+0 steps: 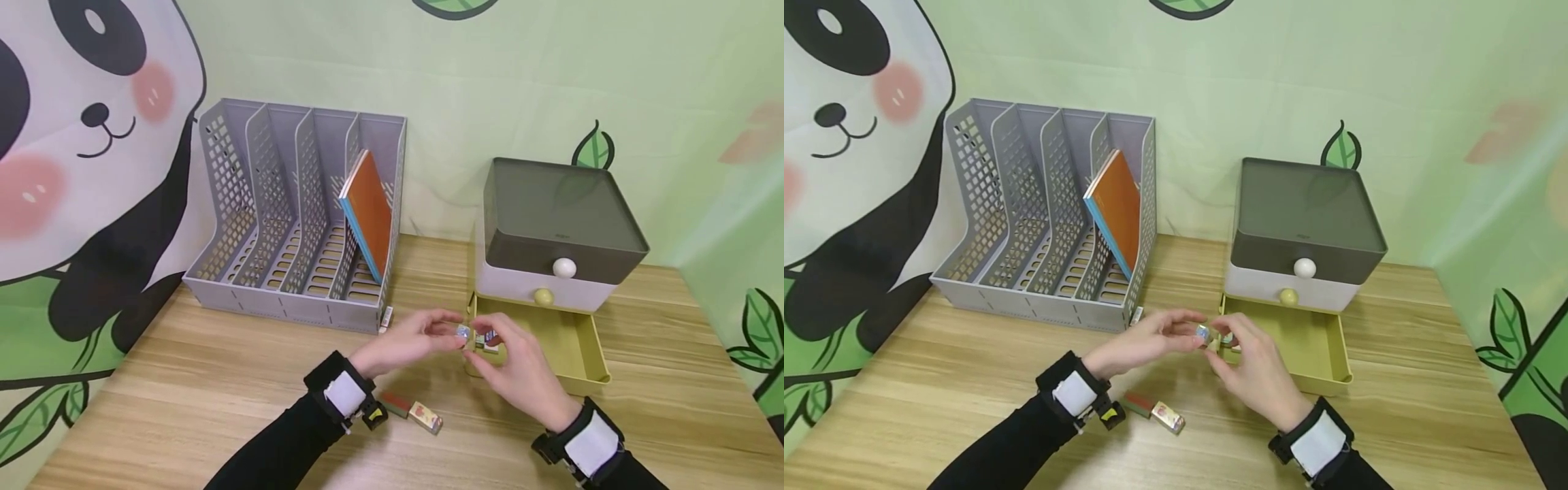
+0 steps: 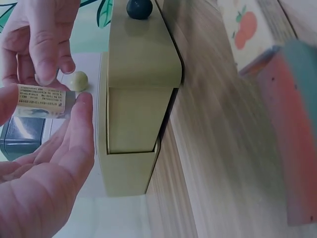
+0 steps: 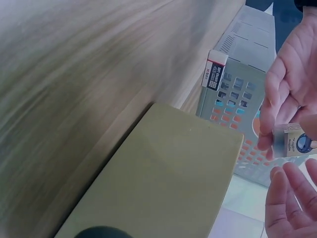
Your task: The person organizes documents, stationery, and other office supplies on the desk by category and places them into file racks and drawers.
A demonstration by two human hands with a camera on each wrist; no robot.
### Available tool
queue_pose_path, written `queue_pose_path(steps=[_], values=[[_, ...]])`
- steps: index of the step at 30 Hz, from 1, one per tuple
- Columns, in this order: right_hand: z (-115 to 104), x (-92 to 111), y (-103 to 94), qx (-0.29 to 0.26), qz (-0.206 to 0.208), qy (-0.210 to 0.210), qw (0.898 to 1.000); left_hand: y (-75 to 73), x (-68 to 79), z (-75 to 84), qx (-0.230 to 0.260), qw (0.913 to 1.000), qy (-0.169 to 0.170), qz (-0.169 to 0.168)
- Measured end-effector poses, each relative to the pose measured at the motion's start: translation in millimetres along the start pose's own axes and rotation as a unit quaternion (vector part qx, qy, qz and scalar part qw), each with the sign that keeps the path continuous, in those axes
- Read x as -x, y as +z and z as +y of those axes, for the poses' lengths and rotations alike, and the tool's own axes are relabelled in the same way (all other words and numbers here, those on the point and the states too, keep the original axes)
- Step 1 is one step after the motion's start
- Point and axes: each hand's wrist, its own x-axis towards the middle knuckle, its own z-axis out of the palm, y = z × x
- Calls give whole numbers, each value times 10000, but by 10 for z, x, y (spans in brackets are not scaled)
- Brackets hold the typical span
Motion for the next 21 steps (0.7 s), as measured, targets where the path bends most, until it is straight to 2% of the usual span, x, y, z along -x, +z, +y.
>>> queue_pose_path(steps=[6, 13, 15, 18, 21], values=[[-1, 3, -8, -47, 88, 1, 10000, 21, -30, -11, 323, 9986, 198, -374], [10, 6, 6, -39, 174, -152, 9997, 50, -44, 14, 355, 9983, 233, -391], [13, 5, -1, 17, 222, -147, 9996, 66, -48, 18, 309, 9987, 242, -330], [14, -3, -31, -2, 259, 44, 9997, 90, -47, 21, 110, 9995, 293, -70], [18, -18, -82, -131, 192, 489, 9985, 120, -46, 25, -674, 9955, 535, 396]])
